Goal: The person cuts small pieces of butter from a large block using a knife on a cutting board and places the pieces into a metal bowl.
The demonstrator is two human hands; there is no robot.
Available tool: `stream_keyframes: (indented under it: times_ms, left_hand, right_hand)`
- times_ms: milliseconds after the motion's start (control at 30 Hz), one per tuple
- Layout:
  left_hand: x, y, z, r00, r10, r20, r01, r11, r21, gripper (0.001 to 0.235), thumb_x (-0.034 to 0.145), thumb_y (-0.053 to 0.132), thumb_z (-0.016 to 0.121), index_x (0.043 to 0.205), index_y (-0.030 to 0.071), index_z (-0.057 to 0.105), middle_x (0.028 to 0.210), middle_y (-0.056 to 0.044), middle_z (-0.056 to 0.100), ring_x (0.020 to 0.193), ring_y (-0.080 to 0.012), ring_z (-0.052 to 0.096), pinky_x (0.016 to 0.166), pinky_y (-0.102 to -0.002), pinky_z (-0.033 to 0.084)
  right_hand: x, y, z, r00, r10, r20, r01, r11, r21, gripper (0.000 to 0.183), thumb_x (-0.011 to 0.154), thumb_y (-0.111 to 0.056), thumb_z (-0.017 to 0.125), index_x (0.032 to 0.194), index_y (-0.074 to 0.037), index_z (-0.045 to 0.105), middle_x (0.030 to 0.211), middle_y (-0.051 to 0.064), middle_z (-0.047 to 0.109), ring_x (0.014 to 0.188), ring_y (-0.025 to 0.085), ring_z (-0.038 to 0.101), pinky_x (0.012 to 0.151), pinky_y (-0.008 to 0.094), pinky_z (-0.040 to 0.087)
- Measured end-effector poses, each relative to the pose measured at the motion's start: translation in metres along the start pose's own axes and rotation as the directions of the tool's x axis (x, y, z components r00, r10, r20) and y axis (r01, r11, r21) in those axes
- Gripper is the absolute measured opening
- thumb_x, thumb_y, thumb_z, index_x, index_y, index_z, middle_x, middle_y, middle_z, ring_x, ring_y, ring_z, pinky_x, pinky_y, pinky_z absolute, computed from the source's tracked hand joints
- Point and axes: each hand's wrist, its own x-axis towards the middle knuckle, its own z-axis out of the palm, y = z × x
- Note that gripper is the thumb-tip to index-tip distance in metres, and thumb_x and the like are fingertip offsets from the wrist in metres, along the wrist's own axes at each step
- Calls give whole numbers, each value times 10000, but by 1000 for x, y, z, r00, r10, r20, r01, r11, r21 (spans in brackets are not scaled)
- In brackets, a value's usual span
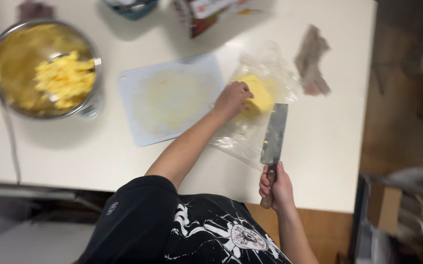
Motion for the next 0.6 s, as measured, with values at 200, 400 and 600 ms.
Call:
stream_keyframes:
  times_ms: [200, 400, 600]
  left_hand:
    - [-116, 20, -108, 911, -306, -277, 251, 944, -216, 197, 868, 171, 811, 1047, 106, 761, 1137, -60, 688, 1128, -258, 642, 968, -377, 539]
    - [-219, -68, -295, 691, -506, -516, 542, 835, -92, 193, 991, 175, 758, 1122, 33, 763, 993, -135, 790, 929, -214, 777, 820, -335, 593]
    - [-225, -178, -394, 644, -648, -407, 756, 623, 204, 349, 922, 189, 791, 1219, 14, 734, 1162, -216, 726, 1078, -361, 687, 964, -437, 523]
  right_hand:
    - [26, -9, 44, 991, 90, 100, -75, 987, -143, 512, 1091, -487, 230, 963, -62, 487, 590, 43, 406, 424, 154, 367, 401, 318, 362]
    - [31, 6, 101, 971, 112, 213, -70, 978, -198, 508, 1101, -486, 239, 957, -60, 476, 600, 39, 403, 430, 150, 375, 406, 315, 366]
    - [23, 35, 161, 974, 116, 197, -71, 973, -221, 525, 1088, -495, 245, 950, -48, 483, 593, 49, 415, 419, 151, 378, 402, 314, 370]
